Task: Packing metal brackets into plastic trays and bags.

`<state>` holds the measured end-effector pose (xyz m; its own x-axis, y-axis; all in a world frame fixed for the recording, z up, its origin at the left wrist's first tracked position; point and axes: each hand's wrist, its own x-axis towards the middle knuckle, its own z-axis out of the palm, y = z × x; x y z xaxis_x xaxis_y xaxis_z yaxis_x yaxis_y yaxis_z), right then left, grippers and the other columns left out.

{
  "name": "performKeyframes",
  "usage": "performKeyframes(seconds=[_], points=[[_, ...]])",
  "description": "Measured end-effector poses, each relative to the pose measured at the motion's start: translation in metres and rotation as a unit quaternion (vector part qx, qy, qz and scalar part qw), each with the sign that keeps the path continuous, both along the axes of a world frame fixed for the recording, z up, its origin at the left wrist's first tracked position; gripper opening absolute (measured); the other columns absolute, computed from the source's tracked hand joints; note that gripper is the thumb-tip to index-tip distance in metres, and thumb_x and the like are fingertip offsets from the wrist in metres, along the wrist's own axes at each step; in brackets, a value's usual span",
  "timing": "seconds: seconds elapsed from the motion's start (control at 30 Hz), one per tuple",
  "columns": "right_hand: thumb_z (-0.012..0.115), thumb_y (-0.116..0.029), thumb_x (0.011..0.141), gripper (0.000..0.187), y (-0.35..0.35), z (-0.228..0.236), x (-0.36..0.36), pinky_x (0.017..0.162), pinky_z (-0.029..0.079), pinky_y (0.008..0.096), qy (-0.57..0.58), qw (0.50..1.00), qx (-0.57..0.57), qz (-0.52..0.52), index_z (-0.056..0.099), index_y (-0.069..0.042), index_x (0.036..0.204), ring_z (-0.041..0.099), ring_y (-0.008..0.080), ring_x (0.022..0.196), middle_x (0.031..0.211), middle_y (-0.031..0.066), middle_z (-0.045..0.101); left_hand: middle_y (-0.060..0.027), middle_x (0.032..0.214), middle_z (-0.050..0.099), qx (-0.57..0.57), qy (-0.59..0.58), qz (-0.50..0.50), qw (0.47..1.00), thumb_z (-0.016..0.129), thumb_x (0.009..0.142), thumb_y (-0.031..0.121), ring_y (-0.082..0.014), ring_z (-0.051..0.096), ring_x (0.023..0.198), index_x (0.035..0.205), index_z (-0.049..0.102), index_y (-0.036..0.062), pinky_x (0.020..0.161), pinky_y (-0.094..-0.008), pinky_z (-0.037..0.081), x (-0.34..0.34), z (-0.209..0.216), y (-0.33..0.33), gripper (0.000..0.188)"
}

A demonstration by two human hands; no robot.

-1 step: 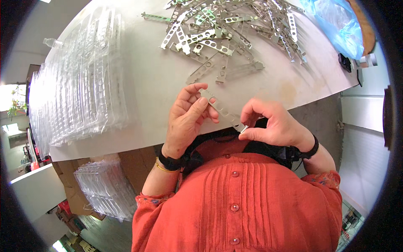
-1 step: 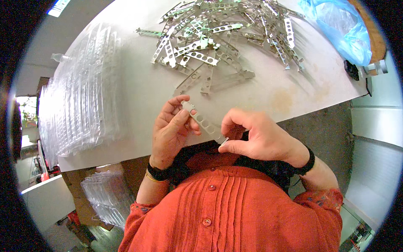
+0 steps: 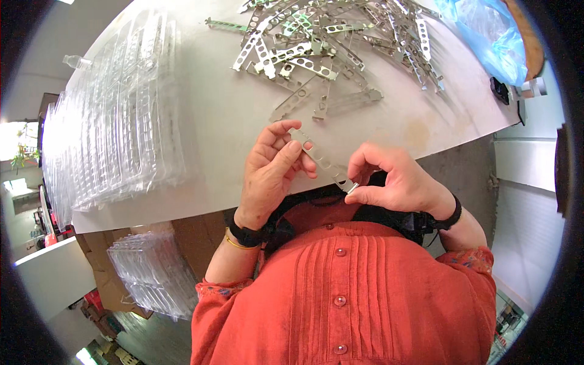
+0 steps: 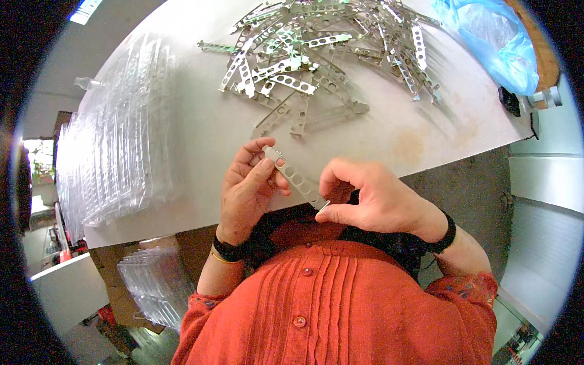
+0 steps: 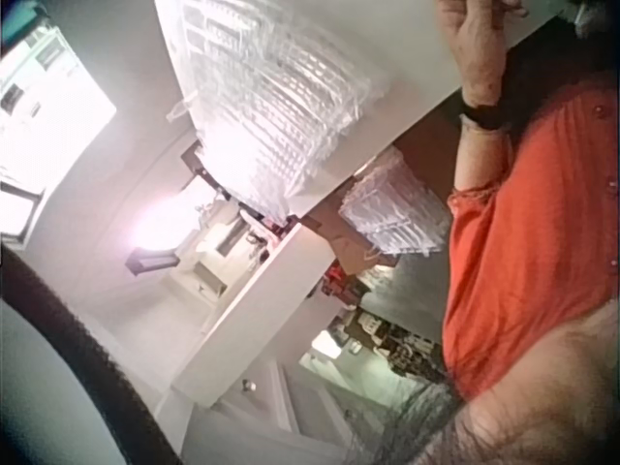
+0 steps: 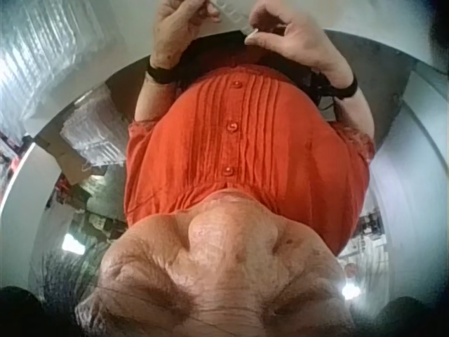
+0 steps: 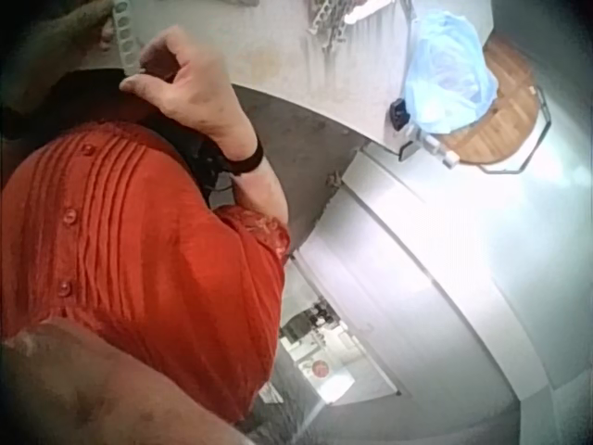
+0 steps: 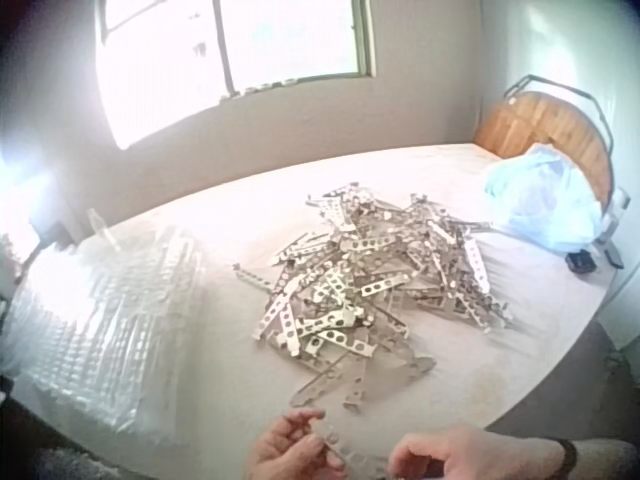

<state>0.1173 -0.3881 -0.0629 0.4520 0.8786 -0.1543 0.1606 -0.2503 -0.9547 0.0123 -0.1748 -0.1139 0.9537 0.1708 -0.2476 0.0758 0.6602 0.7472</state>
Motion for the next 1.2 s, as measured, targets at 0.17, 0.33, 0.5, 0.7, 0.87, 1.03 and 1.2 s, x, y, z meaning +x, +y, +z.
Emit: performKeyframes(seconds=[0.17,0.33,0.5,0.7,0.87,1.03,1.2], points=[[0.076,-0.012,0.083,0.021,-0.003,0.006,-0.002,0.07,0.049,0.0265,0.021,0.999,0.015,0.046,0.06,-0.004,0.095,0.06,0.0106,0.076,0.083,0.0031,0.063,-0.0094,0.095,0.062,0.054,0.012,-0.009,0.998,0.054,0.097,0.006,-0.0136,0.062,0.065,0.132,0.044,-0.0014,0.059,-0.0258,0.052,0.0,0.002,0.0,0.037],[0.069,-0.014,0.09,0.015,-0.014,0.009,0.0,0.07,0.048,0.0242,0.08,0.996,0.007,-0.029,0.061,-0.003,0.097,0.057,0.0074,0.077,0.084,0.0002,0.063,-0.0083,0.09,0.063,0.121,0.005,-0.013,0.993,0.056,0.095,0.005,-0.0127,0.059,0.061,0.129,0.045,-0.001,0.054,-0.0229,0.048,0.002,0.017,-0.009,0.036],[0.065,-0.019,0.094,0.017,-0.013,0.007,-0.005,0.067,0.047,0.0238,0.111,0.992,-0.016,-0.055,0.063,-0.002,0.094,0.054,0.0053,0.074,0.079,-0.0009,0.063,-0.0114,0.091,0.064,0.172,-0.007,-0.069,0.983,0.056,0.094,0.002,-0.0117,0.058,0.061,0.122,0.043,-0.0005,0.052,-0.0232,0.047,0.01,0.042,-0.03,0.031],[0.065,-0.021,0.095,0.019,-0.017,0.009,-0.007,0.06,0.046,0.0232,0.112,0.991,-0.047,-0.052,0.063,-0.002,0.09,0.054,0.0045,0.068,0.075,-0.0006,0.063,-0.0098,0.091,0.063,0.215,-0.019,-0.1,0.971,0.055,0.094,0.001,-0.0088,0.057,0.064,0.122,0.042,-0.0015,0.054,-0.022,0.048,0.017,0.049,-0.045,0.03],[0.062,-0.022,0.096,0.019,-0.02,0.011,-0.007,0.055,0.048,0.0208,0.171,0.979,-0.042,-0.107,0.06,-0.004,0.09,0.057,0.0047,0.062,0.075,-0.0002,0.062,-0.0102,0.097,0.063,0.235,-0.034,-0.072,0.969,0.054,0.096,0.006,-0.0084,0.058,0.069,0.124,0.043,-0.002,0.059,-0.0226,0.05,0.016,0.041,-0.051,0.031],[0.06,-0.023,0.098,0.02,-0.02,0.007,0.001,0.056,0.054,0.0241,0.204,0.949,0.063,-0.231,0.058,-0.004,0.093,0.063,0.0088,0.064,0.08,0.0037,0.065,-0.015,0.107,0.063,0.184,0.03,-0.138,0.973,0.054,0.1,0.017,-0.014,0.063,0.072,0.126,0.043,-0.0034,0.065,-0.0262,0.054,0.006,0.041,-0.043,0.034],[0.062,-0.023,0.097,0.021,-0.013,0.004,0.0,0.057,0.055,0.0249,0.223,0.935,0.081,-0.262,0.059,-0.003,0.094,0.064,0.0097,0.065,0.081,0.0049,0.066,-0.0151,0.104,0.065,0.15,0.0,-0.165,0.975,0.055,0.1,0.019,-0.0148,0.064,0.071,0.124,0.046,-0.0029,0.065,-0.027,0.054,0.004,0.031,-0.044,0.034]])
